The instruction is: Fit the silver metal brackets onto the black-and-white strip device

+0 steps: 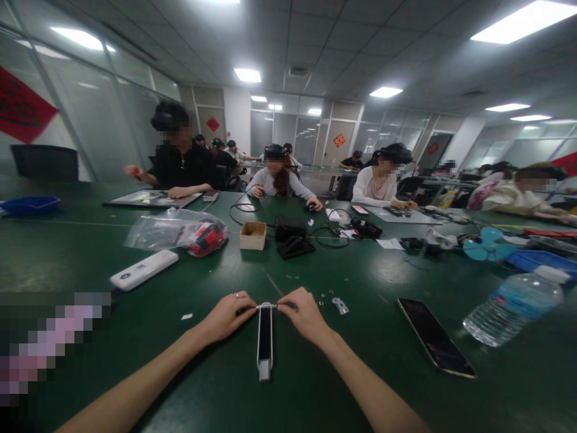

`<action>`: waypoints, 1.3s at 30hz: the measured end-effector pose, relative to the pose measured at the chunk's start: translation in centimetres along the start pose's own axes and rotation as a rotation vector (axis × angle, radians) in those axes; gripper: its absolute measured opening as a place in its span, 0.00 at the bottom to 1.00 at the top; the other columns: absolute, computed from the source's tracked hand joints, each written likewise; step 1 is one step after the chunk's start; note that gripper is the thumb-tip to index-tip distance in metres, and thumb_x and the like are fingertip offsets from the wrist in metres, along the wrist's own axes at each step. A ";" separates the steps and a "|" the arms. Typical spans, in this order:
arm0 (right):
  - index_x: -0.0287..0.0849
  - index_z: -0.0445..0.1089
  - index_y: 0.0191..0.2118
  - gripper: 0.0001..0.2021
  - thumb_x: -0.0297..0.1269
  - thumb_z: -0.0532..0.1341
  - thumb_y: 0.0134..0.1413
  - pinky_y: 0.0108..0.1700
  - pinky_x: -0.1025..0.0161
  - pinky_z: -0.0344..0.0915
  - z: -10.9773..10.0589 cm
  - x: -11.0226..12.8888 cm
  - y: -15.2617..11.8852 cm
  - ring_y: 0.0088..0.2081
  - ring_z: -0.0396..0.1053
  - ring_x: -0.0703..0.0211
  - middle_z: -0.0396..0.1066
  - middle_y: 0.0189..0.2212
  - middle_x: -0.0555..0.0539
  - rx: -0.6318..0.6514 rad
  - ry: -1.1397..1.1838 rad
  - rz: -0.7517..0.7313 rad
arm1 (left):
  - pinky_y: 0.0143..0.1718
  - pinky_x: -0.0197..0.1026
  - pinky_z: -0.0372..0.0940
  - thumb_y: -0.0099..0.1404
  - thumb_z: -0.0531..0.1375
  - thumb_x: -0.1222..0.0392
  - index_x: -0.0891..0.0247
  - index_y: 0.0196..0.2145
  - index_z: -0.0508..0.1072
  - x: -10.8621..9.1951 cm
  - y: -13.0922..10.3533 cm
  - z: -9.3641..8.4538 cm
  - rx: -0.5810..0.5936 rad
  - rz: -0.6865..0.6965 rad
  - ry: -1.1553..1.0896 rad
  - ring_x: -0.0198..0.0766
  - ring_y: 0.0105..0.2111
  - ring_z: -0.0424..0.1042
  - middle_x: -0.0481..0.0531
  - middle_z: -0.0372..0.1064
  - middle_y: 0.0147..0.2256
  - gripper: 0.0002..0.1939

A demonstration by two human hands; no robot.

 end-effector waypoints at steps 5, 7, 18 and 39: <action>0.46 0.75 0.36 0.07 0.37 0.60 0.56 0.44 0.57 0.58 0.0 0.0 0.0 0.41 0.65 0.55 0.74 0.36 0.49 0.005 0.004 0.006 | 0.37 0.36 0.63 0.68 0.52 0.58 0.62 0.37 0.74 -0.1 0.0 -0.1 -0.003 -0.002 -0.008 0.36 0.35 0.69 0.52 0.69 0.35 0.12; 0.46 0.75 0.36 0.07 0.38 0.60 0.56 0.44 0.57 0.58 0.0 -0.1 0.0 0.41 0.65 0.55 0.74 0.35 0.49 0.007 0.004 0.010 | 0.38 0.36 0.63 0.68 0.52 0.58 0.62 0.38 0.74 0.0 0.0 0.0 -0.006 0.000 -0.013 0.36 0.35 0.69 0.52 0.69 0.35 0.12; 0.47 0.75 0.36 0.08 0.40 0.59 0.57 0.44 0.58 0.57 0.4 -0.8 0.1 0.40 0.65 0.56 0.74 0.35 0.49 -0.002 -0.005 -0.002 | 0.37 0.35 0.62 0.68 0.52 0.59 0.62 0.37 0.74 0.0 0.0 0.0 -0.017 0.012 0.000 0.35 0.35 0.69 0.51 0.69 0.35 0.11; 0.45 0.74 0.34 0.10 0.41 0.57 0.58 0.42 0.59 0.56 0.8 -1.2 0.3 0.38 0.64 0.57 0.73 0.34 0.50 0.009 -0.026 -0.016 | 0.38 0.36 0.62 0.67 0.53 0.60 0.63 0.37 0.74 0.0 0.0 0.0 -0.006 -0.013 0.004 0.35 0.35 0.69 0.51 0.70 0.36 0.10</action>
Point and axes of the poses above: each hand's wrist, its own y-axis towards the middle knuckle, its own z-axis out of the palm, x = y × z, the point moved 1 cm from there along y, towards the middle knuckle
